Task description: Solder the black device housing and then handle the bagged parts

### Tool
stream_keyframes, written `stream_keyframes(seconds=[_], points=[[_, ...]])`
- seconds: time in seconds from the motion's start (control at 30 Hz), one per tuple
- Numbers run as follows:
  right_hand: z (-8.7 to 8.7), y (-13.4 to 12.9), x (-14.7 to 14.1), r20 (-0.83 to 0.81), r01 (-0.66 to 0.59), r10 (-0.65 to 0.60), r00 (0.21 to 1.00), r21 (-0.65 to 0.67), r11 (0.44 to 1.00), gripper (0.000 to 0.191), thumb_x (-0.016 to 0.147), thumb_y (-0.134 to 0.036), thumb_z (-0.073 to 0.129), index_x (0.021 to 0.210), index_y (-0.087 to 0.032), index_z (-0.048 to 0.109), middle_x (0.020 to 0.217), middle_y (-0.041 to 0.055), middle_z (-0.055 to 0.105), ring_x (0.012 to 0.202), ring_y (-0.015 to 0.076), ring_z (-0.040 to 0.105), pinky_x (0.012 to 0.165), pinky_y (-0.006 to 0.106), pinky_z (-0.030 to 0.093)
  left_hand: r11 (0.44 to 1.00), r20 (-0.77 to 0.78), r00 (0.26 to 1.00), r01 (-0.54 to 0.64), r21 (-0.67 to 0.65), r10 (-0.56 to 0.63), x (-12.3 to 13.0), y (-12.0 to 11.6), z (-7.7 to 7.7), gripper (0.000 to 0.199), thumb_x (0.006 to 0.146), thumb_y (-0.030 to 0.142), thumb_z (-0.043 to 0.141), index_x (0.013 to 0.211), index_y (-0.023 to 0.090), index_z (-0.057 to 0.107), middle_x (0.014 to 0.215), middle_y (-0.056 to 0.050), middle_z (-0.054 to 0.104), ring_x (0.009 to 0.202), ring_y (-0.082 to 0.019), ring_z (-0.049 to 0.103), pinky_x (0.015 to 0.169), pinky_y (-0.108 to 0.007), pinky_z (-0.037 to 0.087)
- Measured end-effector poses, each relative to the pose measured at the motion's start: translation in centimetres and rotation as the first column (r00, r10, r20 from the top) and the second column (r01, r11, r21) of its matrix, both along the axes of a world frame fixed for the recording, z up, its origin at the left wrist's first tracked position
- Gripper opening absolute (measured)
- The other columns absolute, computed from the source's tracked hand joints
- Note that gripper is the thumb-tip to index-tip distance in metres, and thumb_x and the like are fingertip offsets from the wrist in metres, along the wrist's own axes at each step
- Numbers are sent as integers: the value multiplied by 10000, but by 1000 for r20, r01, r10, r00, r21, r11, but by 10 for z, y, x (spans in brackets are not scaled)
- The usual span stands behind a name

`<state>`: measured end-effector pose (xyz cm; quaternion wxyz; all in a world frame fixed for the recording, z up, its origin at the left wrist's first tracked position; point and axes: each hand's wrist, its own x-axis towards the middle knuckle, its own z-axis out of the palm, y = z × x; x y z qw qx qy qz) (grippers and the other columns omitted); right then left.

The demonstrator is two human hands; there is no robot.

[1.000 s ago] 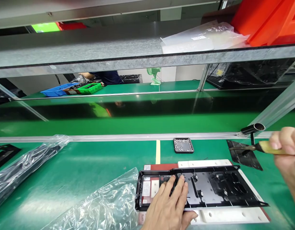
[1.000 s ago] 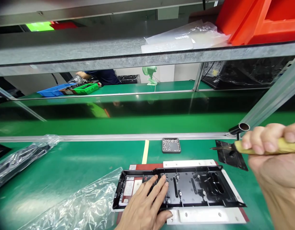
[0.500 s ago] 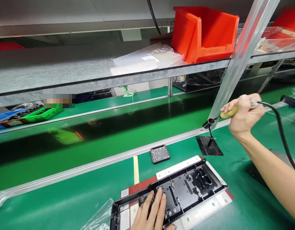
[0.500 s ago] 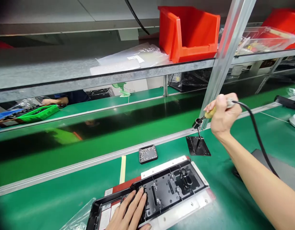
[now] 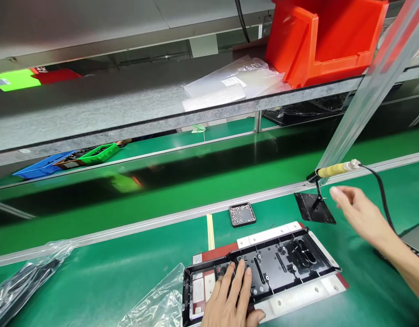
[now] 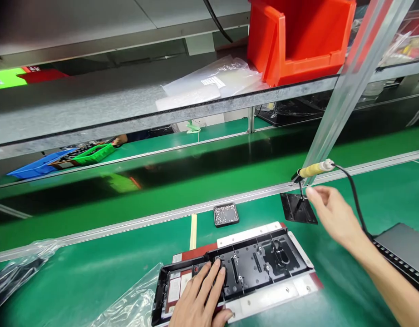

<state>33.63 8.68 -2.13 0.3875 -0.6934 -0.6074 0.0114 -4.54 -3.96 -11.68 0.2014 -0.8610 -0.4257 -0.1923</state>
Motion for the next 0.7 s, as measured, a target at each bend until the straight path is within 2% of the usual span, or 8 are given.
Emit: stream_keyframes(seconds=[0.07, 0.13, 0.2, 0.23, 0.37, 0.53, 0.63, 0.7], points=[[-11, -30, -16, -40, -157, 152, 987, -143, 977, 426, 1028, -553, 424, 985, -222, 689, 777, 47, 718, 670, 216, 683, 620, 318, 511, 999, -12, 1000, 29, 22, -29, -2, 1, 0, 531, 1067, 499, 409, 1408, 146, 610, 1481, -58, 590, 1266, -287, 620, 889, -372, 591], [-22, -55, -38, -100, -311, 295, 950, -336, 889, 394, 1032, -570, 397, 1062, -269, 649, 787, 18, 703, 658, 221, 661, 625, 326, 501, 997, -13, 998, 64, 40, -64, -4, 0, 0, 526, 1064, 488, 419, 1393, 129, 621, 1459, -75, 609, 1239, -294, 640, 867, -366, 601], [-31, -69, -59, -71, -369, 380, 922, -461, 807, 368, 1023, -584, 415, 1140, -280, 584, 688, -14, 651, 584, 220, 622, 607, 330, 473, 995, 9, 996, 86, 42, -86, -6, -1, 3, 508, 1059, 467, 446, 1380, 117, 627, 1439, -92, 623, 1236, -303, 645, 872, -370, 608], [-36, -73, -67, -31, -373, 411, 911, -485, 791, 363, 1024, -579, 416, 1167, -275, 552, 636, -29, 619, 552, 220, 603, 599, 331, 455, 995, 31, 995, 89, 37, -90, -7, -2, 5, 490, 1054, 446, 465, 1374, 112, 628, 1425, -102, 633, 1243, -307, 641, 881, -375, 610], [-55, -72, -81, 139, -364, 462, 876, -439, 822, 248, 1057, -467, 377, 1134, -261, 490, 536, -63, 543, 462, 211, 539, 554, 315, 368, 999, 159, 986, 48, -1, -47, -10, -7, 27, 403, 1027, 309, 528, 1366, 107, 614, 1347, -140, 677, 1272, -300, 623, 937, -399, 610], [-65, -68, -76, 167, -400, 489, 856, -386, 831, 210, 1079, -350, 296, 1065, -261, 485, 544, -61, 528, 454, 193, 542, 547, 302, 323, 997, 297, 952, -55, -52, 68, -34, -19, 67, 412, 985, 178, 589, 1394, 127, 574, 1313, -137, 684, 1260, -270, 618, 1025, -415, 575], [-57, -71, -75, 200, -381, 470, 860, -359, 852, 230, 1078, -378, 305, 1095, -245, 492, 520, -59, 503, 422, 201, 527, 533, 305, 279, 978, 410, 888, -200, -57, 206, -63, -38, 82, 402, 1001, 162, 561, 1402, 181, 573, 1309, -111, 677, 1219, -248, 635, 1010, -413, 569], [-49, -75, -75, 219, -382, 468, 856, -342, 859, 241, 1078, -390, 308, 1097, -241, 495, 505, -62, 485, 403, 195, 504, 527, 301, 262, 923, 468, 803, -377, -83, 370, -85, -54, 86, 343, 1017, 248, 560, 1355, 227, 619, 1274, -85, 689, 1118, -239, 674, 931, -393, 590]])
